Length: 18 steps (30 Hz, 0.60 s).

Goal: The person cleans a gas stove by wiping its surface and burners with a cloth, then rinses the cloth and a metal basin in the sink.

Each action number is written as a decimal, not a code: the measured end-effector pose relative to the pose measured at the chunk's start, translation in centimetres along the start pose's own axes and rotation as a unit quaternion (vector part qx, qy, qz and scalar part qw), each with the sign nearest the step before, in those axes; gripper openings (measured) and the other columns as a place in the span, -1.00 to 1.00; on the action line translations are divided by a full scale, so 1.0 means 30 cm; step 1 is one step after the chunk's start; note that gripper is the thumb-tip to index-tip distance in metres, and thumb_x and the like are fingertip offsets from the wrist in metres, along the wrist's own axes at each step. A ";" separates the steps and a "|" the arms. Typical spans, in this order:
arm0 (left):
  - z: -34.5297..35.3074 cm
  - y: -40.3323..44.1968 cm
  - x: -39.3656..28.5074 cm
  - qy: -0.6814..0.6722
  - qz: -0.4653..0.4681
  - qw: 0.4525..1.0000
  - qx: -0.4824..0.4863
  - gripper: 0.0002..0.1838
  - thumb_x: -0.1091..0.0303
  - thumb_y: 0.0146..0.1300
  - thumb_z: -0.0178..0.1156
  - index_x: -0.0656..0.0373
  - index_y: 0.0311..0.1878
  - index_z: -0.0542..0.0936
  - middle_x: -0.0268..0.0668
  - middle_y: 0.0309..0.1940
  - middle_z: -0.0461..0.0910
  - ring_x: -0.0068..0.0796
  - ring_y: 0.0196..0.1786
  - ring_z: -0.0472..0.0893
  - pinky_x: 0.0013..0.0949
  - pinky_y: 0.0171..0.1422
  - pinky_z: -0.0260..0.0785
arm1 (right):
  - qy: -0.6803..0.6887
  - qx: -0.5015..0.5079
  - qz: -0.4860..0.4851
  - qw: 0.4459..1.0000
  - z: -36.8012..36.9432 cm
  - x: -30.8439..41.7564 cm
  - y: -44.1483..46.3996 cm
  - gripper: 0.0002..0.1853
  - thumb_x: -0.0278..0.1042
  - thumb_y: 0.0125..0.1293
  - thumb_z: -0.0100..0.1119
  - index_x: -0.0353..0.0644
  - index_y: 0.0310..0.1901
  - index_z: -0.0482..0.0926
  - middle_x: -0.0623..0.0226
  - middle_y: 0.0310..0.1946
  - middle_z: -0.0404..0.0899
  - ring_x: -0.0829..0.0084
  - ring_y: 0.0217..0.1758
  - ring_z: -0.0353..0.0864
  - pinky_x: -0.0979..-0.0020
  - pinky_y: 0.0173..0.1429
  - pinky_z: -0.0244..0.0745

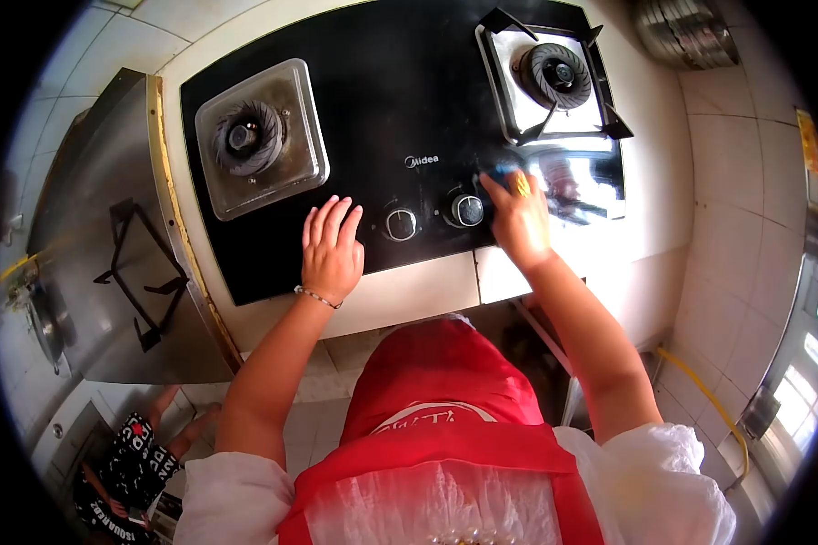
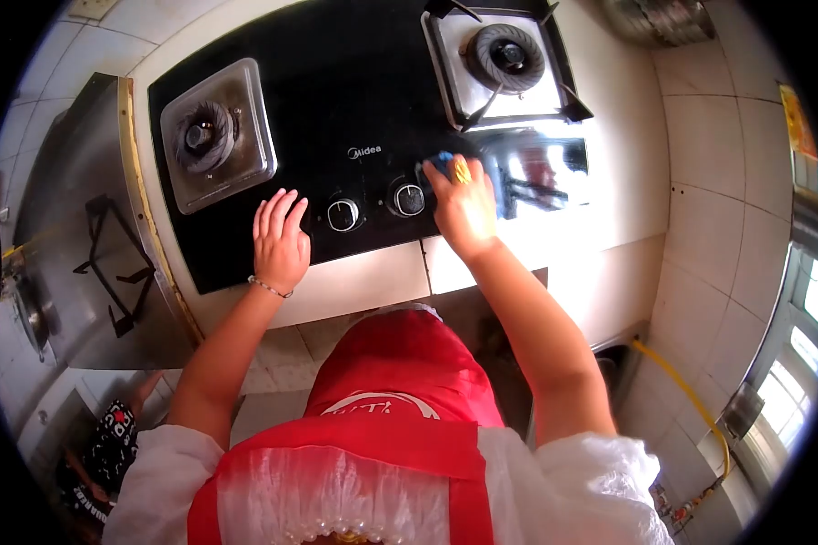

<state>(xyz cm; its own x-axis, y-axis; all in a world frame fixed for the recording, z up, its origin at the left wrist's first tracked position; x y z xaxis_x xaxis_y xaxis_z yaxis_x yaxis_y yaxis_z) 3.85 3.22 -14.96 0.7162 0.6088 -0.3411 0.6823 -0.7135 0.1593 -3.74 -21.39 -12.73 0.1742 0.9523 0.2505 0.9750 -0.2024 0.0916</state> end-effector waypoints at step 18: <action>-0.010 -0.006 -0.006 0.000 0.009 1.000 -0.007 -0.51 0.48 0.12 0.12 0.18 0.19 0.52 -0.17 0.28 0.41 -0.12 0.40 0.34 0.06 0.51 0.11 | 0.061 0.028 -0.021 0.997 -0.005 -0.021 0.023 -0.48 -0.64 -0.02 0.19 0.01 0.03 0.69 0.20 -0.11 0.53 0.11 -0.06 0.49 0.21 0.07 0.50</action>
<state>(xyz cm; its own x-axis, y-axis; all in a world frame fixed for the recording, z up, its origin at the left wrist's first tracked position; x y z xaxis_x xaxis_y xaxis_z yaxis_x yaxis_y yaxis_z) 3.63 3.33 -14.65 0.7280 0.5962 -0.3385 0.6718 -0.7189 0.1784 -3.20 -22.16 -12.68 0.1177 0.9239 0.3642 0.9880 -0.1459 0.0508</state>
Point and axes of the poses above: each hand's wrist, its own y-axis towards the middle knuckle, its own z-axis out of the palm, x = y × z, the point moved 8 cm from there along y, towards the middle knuckle
